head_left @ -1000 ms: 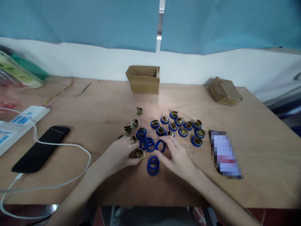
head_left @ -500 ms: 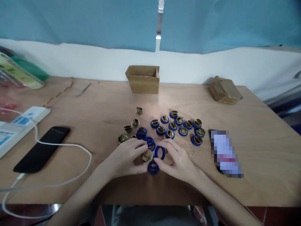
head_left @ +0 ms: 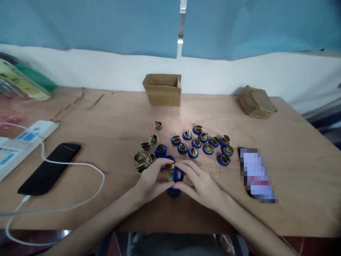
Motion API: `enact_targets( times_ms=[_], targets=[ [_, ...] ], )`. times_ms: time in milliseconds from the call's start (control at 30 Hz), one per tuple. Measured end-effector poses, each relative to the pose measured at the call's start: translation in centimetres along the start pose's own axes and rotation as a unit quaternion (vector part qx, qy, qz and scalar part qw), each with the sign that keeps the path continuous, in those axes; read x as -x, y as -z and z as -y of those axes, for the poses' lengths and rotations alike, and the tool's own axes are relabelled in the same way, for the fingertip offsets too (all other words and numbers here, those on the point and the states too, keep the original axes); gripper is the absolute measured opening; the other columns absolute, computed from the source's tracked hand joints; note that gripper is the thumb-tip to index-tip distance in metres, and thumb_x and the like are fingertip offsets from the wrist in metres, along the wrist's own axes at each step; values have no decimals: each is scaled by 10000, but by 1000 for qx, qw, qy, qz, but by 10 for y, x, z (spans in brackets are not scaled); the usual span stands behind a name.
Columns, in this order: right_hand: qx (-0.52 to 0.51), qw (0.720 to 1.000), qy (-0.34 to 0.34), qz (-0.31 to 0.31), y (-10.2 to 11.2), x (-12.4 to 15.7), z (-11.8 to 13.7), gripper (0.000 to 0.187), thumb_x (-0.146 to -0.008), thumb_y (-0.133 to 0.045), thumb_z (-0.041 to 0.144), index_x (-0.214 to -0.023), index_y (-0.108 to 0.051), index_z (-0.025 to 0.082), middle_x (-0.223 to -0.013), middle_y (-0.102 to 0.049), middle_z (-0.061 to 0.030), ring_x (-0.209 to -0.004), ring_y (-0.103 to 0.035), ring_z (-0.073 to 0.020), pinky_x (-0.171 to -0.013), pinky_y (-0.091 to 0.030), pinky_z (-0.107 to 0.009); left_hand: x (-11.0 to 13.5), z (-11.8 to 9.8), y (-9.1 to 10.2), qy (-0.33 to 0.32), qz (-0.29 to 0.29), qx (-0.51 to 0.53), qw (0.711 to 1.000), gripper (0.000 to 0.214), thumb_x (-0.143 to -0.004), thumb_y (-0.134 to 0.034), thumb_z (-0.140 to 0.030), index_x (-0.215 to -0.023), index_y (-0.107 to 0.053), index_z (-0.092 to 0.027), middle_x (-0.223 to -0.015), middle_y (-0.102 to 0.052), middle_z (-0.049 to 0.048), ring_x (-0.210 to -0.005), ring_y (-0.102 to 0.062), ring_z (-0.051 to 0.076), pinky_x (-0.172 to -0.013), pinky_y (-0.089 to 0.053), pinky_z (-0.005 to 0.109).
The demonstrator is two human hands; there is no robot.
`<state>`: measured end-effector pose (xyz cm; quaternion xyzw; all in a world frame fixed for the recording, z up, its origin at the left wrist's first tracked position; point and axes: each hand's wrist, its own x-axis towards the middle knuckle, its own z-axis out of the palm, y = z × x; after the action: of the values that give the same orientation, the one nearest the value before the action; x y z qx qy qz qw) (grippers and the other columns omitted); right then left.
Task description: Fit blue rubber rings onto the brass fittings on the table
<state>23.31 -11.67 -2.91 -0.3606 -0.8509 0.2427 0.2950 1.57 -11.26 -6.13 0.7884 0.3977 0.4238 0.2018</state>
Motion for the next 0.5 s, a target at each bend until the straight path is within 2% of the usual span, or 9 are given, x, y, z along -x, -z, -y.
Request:
enact_targets(
  times_ms=[133,267,400,500],
  targets=[
    [18,1000,0,-7,-1,1,-2,460,-1039,-497,461,-1417,-482,200,-1298,-641,-138,-1166,-685,-265,-944,-628,-409,-2,-3,-1,39,-9,11,999,322,-869,-722,-240,-1166,-603,-202,-994,-754,54,-839,-750,174,-795,-639,278],
    [45,999,3,-12,-2,0,-2,463,-1034,-500,469,-1418,-496,209,-1341,-625,-151,-1205,-669,-281,-950,-630,-420,-1,-5,-5,115,-3,77,990,353,-854,-714,-192,-1200,-645,-213,-1080,-777,65,-888,-777,193,-848,-659,311],
    [86,996,7,-15,-5,-3,-3,437,-1036,-489,471,-1361,-538,184,-1322,-631,-178,-1151,-690,-309,-904,-640,-466,0,-7,-12,193,16,184,964,397,-857,-677,-156,-1247,-655,-226,-1180,-767,71,-967,-785,215,-892,-662,335],
    [99,995,-17,-21,-6,-3,-7,403,-1036,-507,439,-1359,-543,200,-1304,-645,-166,-1128,-699,-301,-888,-642,-454,1,-12,-18,225,39,284,931,479,-888,-650,-174,-1361,-584,-216,-1279,-724,108,-1045,-769,232,-930,-647,348]
  ],
)
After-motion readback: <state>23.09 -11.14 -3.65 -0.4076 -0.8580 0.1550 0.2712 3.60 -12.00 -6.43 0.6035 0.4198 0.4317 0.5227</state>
